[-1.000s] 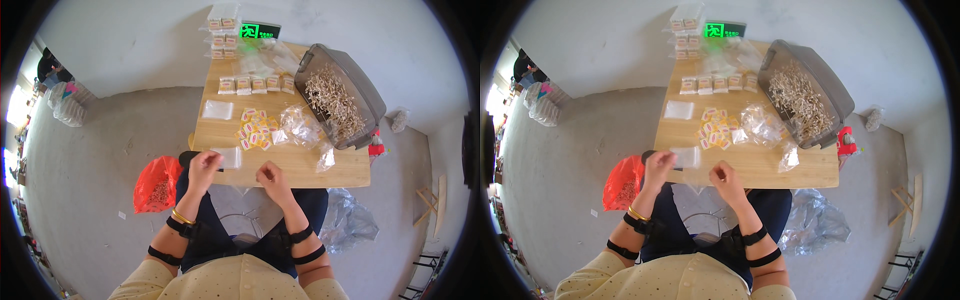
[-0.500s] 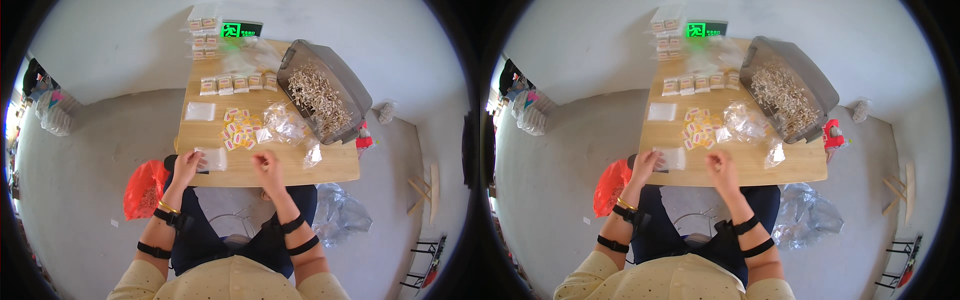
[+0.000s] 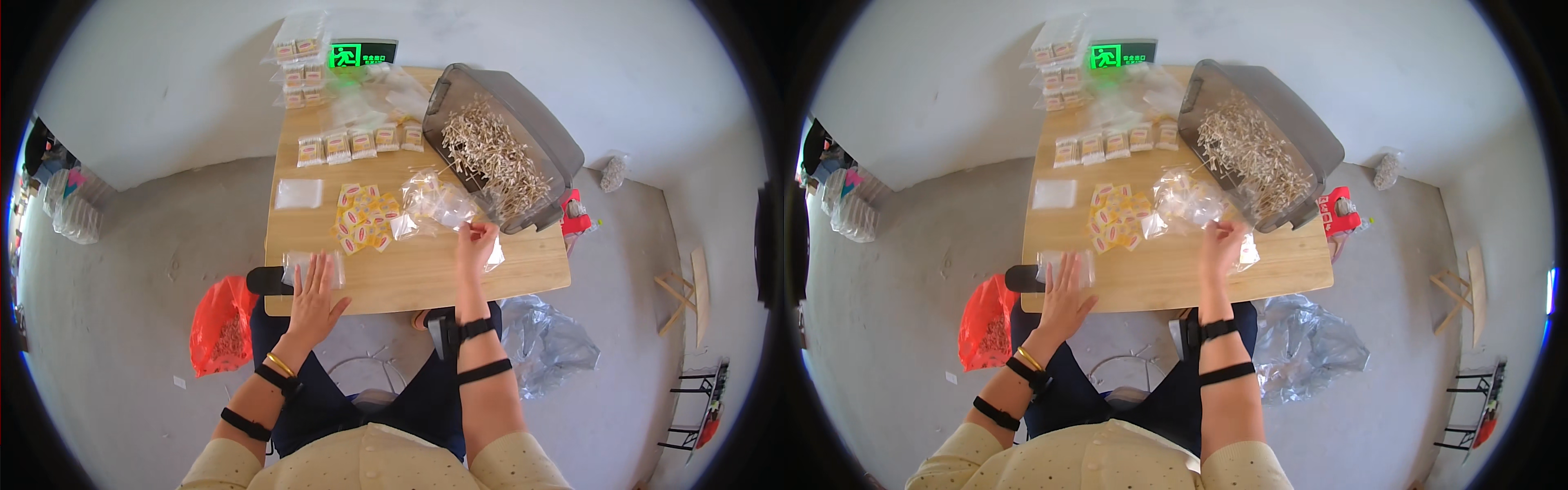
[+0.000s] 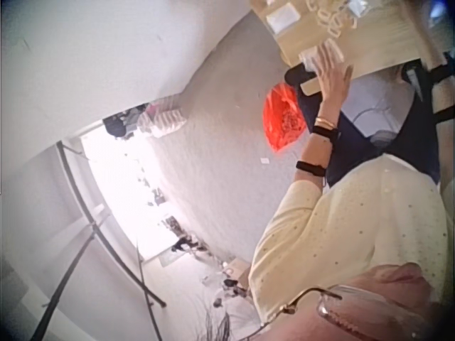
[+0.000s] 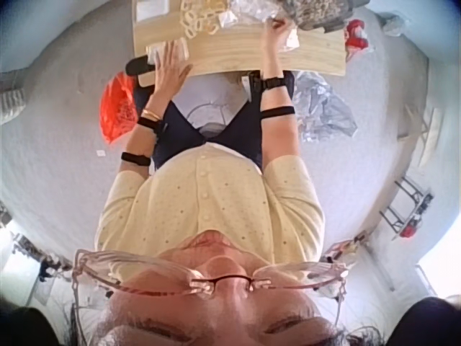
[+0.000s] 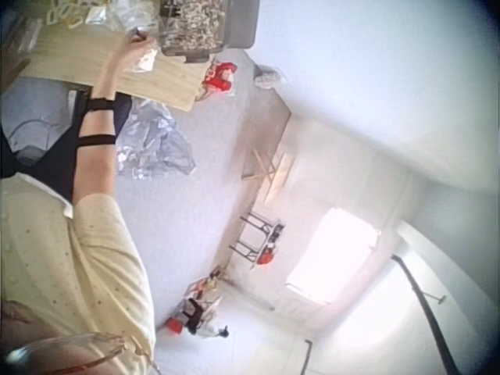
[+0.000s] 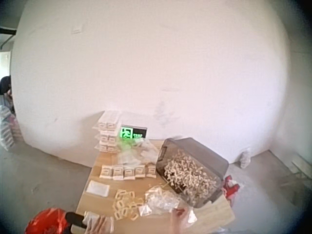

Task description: Counting and placing cotton swabs into individual plastic pouches at a workstation.

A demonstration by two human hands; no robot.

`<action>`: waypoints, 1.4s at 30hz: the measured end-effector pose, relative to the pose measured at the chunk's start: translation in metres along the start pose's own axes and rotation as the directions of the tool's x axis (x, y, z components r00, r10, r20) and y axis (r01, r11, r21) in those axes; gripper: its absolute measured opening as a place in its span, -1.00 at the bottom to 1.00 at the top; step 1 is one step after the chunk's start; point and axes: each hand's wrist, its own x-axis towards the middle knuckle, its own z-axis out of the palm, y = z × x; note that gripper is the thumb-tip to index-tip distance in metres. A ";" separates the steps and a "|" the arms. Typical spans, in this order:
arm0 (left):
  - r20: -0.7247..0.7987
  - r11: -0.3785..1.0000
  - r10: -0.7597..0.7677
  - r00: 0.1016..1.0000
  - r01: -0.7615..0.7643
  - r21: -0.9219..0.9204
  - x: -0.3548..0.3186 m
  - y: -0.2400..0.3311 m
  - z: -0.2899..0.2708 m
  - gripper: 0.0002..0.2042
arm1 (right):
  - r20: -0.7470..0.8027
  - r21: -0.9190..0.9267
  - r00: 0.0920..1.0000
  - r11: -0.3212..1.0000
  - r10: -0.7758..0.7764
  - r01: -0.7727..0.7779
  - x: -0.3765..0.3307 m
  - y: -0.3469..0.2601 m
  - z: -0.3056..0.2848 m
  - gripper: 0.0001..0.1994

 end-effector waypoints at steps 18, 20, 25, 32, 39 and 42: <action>0.201 0.242 -0.440 0.875 0.331 -0.912 0.011 -0.003 -0.038 -0.64 | 0.937 0.193 0.341 0.701 0.077 -0.687 -0.131 -0.082 0.027 -0.69; 0.010 0.486 -0.498 0.867 0.289 -0.825 0.008 -0.031 -0.025 -0.70 | 0.895 0.248 0.443 0.783 0.040 -0.571 -0.143 -0.079 0.049 -0.69; -0.389 0.955 -0.296 0.872 0.278 -0.102 0.016 -0.037 -0.032 -0.67 | 0.752 0.150 0.656 0.952 0.066 -0.267 -0.159 -0.070 0.097 -0.72; 0.130 0.993 -0.033 0.991 0.017 0.120 -0.001 -0.032 0.012 -0.34 | 0.442 0.071 0.771 0.874 -0.459 0.480 -0.129 -0.059 0.076 -0.66; 0.018 1.000 -0.010 1.000 0.010 -0.016 0.010 -0.016 -0.001 -0.30 | 0.371 -0.412 0.901 0.829 -0.226 0.378 -0.028 -0.024 0.023 -0.75; -0.181 0.970 0.004 0.983 -0.048 -0.240 0.031 0.010 -0.021 -0.38 | 0.347 -0.345 0.902 0.860 -0.256 0.377 -0.030 -0.024 0.019 -0.81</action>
